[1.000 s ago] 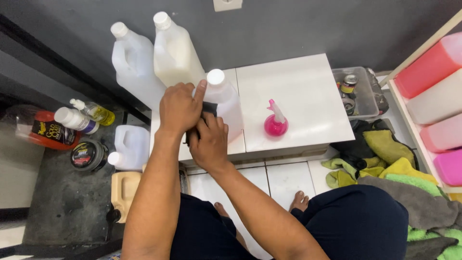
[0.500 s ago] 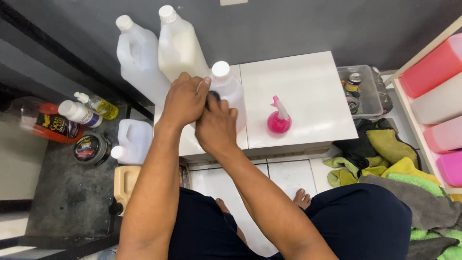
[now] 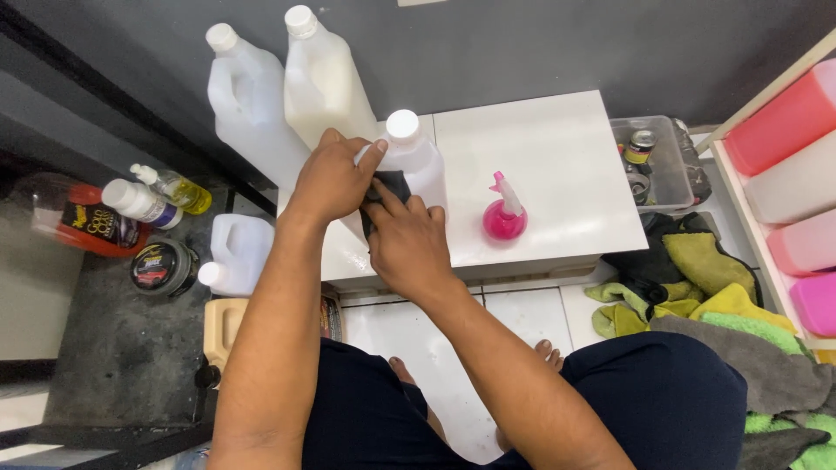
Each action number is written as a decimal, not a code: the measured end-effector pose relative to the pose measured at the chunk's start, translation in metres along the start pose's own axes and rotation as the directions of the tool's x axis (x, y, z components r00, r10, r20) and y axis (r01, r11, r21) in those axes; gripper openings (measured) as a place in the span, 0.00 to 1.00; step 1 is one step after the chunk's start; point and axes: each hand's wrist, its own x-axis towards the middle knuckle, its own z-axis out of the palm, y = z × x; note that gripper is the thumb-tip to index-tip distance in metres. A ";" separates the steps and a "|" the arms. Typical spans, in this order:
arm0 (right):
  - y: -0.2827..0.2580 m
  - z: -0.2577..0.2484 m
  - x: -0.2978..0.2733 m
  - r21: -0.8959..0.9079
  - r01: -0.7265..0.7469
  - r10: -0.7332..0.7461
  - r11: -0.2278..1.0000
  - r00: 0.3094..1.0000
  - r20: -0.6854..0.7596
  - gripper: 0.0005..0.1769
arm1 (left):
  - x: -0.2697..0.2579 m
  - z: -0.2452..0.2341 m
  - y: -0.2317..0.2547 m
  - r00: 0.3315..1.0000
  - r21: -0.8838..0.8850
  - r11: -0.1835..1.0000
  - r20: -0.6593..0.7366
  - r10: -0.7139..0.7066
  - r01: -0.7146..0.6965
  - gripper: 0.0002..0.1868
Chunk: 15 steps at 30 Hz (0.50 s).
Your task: The person retrieves a large white plastic container from a shelf, sprays it with a pink liquid from a spray bottle, and wipes the exterior with a dark cloth. They repeat this process with a second container, wiping each thoroughly before returning them to the shelf.
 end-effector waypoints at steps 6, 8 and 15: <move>0.010 0.007 0.032 0.073 -0.066 0.057 0.995 0.990 0.125 0.27 | 0.000 0.000 -0.001 1.000 -0.014 1.000 0.016 -0.002 0.002 0.26; 0.012 0.017 0.046 0.088 -0.075 0.064 0.993 0.990 0.126 0.29 | -0.001 -0.003 0.000 1.000 -0.021 1.000 0.019 -0.005 0.005 0.26; 0.004 -0.008 0.027 0.080 -0.005 -0.007 0.997 0.989 0.147 0.27 | -0.005 -0.001 0.008 0.999 -0.004 0.999 0.002 -0.041 0.041 0.25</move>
